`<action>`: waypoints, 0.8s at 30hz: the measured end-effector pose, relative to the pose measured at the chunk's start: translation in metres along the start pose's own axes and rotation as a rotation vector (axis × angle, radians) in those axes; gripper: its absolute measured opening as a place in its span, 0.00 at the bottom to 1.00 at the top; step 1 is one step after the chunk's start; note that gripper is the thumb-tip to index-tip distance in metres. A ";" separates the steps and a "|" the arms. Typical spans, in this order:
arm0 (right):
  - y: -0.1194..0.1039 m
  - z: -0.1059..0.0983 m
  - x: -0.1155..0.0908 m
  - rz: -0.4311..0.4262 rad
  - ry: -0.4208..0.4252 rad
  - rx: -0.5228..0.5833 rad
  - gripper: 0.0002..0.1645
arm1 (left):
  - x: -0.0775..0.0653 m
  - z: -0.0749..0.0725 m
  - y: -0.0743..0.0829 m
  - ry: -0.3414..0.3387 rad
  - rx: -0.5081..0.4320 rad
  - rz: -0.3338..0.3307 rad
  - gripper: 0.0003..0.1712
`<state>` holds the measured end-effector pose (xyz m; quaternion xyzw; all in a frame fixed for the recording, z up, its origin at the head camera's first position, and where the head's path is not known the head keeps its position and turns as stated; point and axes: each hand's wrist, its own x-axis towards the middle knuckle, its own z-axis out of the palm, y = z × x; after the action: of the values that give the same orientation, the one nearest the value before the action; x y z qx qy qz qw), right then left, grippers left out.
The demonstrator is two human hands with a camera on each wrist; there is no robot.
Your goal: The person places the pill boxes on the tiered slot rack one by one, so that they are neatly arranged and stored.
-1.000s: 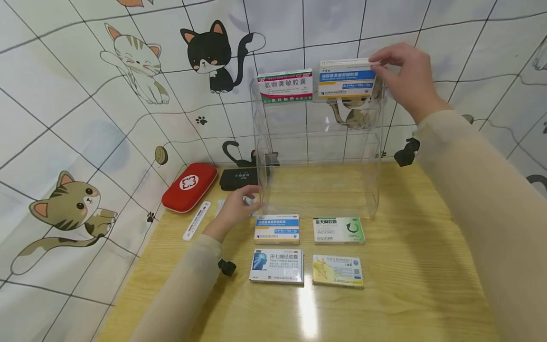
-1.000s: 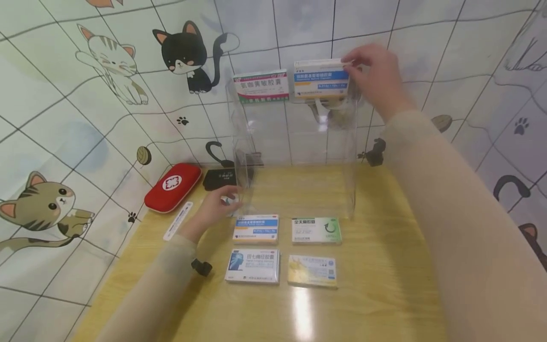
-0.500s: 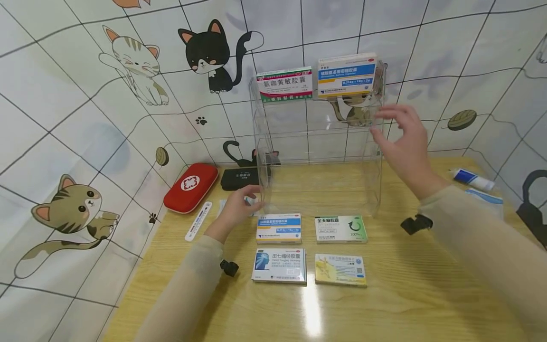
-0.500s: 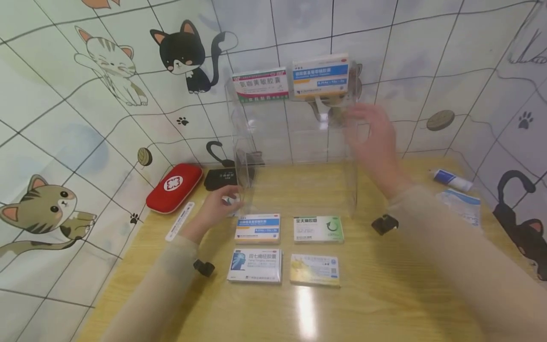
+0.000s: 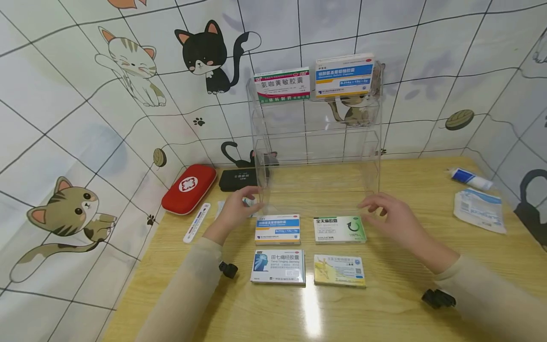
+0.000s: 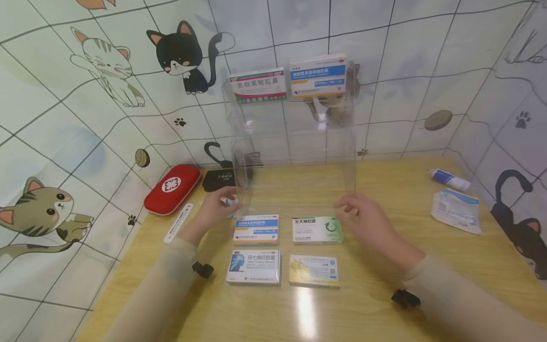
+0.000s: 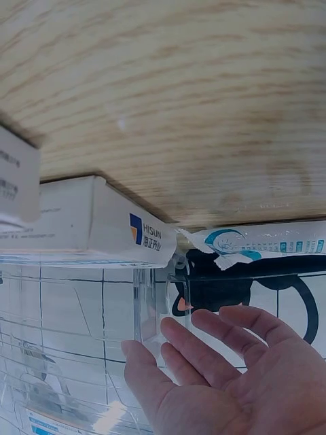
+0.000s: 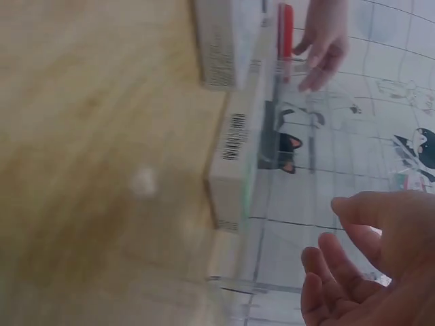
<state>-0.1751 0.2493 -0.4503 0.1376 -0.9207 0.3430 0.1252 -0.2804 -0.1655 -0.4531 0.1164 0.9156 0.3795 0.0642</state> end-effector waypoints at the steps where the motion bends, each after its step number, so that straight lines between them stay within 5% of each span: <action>1: 0.001 0.002 -0.003 0.010 -0.023 -0.004 0.15 | -0.001 0.000 0.000 0.002 -0.002 0.001 0.27; 8: 0.003 0.013 -0.016 0.042 -0.067 -0.001 0.16 | -0.002 -0.001 0.000 0.005 0.009 0.019 0.27; 15: 0.009 0.022 -0.022 0.141 -0.181 0.019 0.27 | -0.002 0.000 0.000 0.007 0.002 0.011 0.26; 24: 0.020 0.020 -0.020 0.165 -0.228 0.053 0.36 | -0.002 0.000 0.002 0.000 0.018 0.009 0.28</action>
<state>-0.1663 0.2536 -0.4829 0.1029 -0.9278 0.3585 -0.0126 -0.2785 -0.1647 -0.4520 0.1214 0.9183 0.3717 0.0614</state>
